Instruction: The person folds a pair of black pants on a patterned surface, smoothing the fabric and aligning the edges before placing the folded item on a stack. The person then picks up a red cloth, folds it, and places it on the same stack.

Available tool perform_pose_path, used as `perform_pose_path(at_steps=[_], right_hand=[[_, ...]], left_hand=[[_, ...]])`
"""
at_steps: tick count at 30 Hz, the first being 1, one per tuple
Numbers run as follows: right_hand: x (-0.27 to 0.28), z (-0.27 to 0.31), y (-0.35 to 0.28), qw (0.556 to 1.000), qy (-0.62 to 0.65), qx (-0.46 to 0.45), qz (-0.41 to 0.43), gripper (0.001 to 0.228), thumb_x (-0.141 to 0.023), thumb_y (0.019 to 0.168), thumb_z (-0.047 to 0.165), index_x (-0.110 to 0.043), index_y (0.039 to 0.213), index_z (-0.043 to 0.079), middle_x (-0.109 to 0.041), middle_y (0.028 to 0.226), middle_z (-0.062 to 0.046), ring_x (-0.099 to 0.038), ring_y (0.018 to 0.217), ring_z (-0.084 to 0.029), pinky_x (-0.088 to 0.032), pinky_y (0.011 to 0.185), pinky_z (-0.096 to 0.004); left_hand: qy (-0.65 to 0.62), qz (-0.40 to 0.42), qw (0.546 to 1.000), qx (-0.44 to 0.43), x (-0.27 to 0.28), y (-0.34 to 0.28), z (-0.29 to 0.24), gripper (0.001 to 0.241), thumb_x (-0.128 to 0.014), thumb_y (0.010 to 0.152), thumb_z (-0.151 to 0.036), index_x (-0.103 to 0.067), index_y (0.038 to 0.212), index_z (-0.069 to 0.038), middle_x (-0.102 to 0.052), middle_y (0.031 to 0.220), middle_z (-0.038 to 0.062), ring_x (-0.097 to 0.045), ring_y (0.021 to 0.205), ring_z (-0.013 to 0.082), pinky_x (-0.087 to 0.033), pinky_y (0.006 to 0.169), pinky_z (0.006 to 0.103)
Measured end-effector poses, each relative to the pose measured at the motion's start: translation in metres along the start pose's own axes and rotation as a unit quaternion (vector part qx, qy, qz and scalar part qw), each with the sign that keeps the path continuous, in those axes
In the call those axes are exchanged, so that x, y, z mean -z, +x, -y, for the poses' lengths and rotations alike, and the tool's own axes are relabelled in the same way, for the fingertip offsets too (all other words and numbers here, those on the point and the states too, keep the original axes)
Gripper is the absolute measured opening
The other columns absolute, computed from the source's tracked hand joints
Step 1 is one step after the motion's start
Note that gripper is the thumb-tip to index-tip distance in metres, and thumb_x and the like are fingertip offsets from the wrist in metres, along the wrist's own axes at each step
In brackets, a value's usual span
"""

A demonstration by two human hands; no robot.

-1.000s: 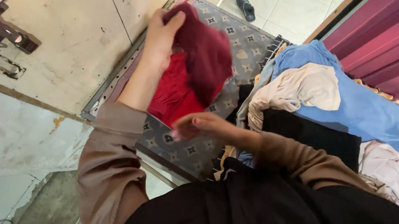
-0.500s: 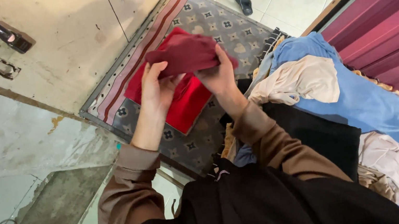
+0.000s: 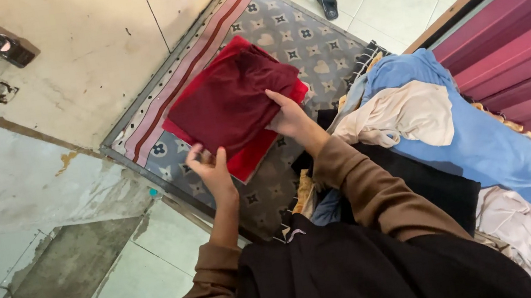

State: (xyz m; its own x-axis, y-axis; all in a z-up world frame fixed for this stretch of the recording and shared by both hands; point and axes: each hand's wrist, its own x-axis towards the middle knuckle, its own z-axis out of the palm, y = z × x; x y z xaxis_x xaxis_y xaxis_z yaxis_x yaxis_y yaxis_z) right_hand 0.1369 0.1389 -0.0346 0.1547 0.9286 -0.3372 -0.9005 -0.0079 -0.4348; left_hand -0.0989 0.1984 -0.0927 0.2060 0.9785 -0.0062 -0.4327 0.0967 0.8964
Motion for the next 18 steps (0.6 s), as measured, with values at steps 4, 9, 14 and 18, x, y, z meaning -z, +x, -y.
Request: perform_pose_path(at_steps=[4, 9, 14, 18], right_hand=[[-0.027, 0.005, -0.014, 0.999, -0.034, 0.033, -0.018, 0.047, -0.061, 0.099, 0.027, -0.055, 0.142, 0.008, -0.062, 0.144, -0.011, -0.06, 0.131, -0.029, -0.043, 0.114, -0.05], [0.006, -0.009, -0.017, 0.996, 0.0, 0.091, -0.004, 0.049, -0.062, 0.099, 0.023, -0.053, 0.145, 0.006, -0.058, 0.148, -0.012, -0.057, 0.135, -0.03, -0.042, 0.118, -0.05], [0.046, -0.013, -0.021, 0.993, 0.005, 0.102, -0.056, 0.05, -0.064, 0.097, 0.026, -0.053, 0.143, 0.007, -0.06, 0.146, -0.011, -0.058, 0.132, -0.03, -0.044, 0.113, -0.051], [0.057, 0.008, -0.025, 0.948, -0.11, 0.192, -0.23, 0.043, -0.067, 0.097, 0.025, -0.051, 0.134, 0.011, -0.062, 0.13, -0.007, -0.06, 0.11, -0.025, -0.051, 0.092, -0.048]], left_hand=[[0.108, 0.089, 0.984, -0.107, -0.026, 0.012, -0.063, 0.055, -0.073, 0.093, 0.0, -0.05, 0.142, -0.006, -0.052, 0.136, 0.006, -0.051, 0.124, 0.0217, -0.041, 0.11, 0.0353], [0.306, 0.187, 0.925, -0.128, -0.026, -0.017, -0.078, 0.055, -0.068, 0.095, -0.001, -0.059, 0.149, -0.007, -0.061, 0.153, 0.015, -0.054, 0.146, 0.0312, -0.021, 0.132, 0.0415], [0.283, 0.144, 0.946, -0.064, -0.015, -0.034, -0.058, 0.061, -0.068, 0.088, -0.003, -0.056, 0.148, -0.013, -0.043, 0.157, 0.025, -0.043, 0.146, 0.036, -0.035, 0.119, 0.0406], [0.259, 0.146, 0.954, -0.036, -0.019, -0.038, -0.069, 0.057, -0.066, 0.092, -0.008, -0.056, 0.147, -0.016, -0.039, 0.158, 0.025, -0.043, 0.145, 0.0375, -0.038, 0.117, 0.0432]])
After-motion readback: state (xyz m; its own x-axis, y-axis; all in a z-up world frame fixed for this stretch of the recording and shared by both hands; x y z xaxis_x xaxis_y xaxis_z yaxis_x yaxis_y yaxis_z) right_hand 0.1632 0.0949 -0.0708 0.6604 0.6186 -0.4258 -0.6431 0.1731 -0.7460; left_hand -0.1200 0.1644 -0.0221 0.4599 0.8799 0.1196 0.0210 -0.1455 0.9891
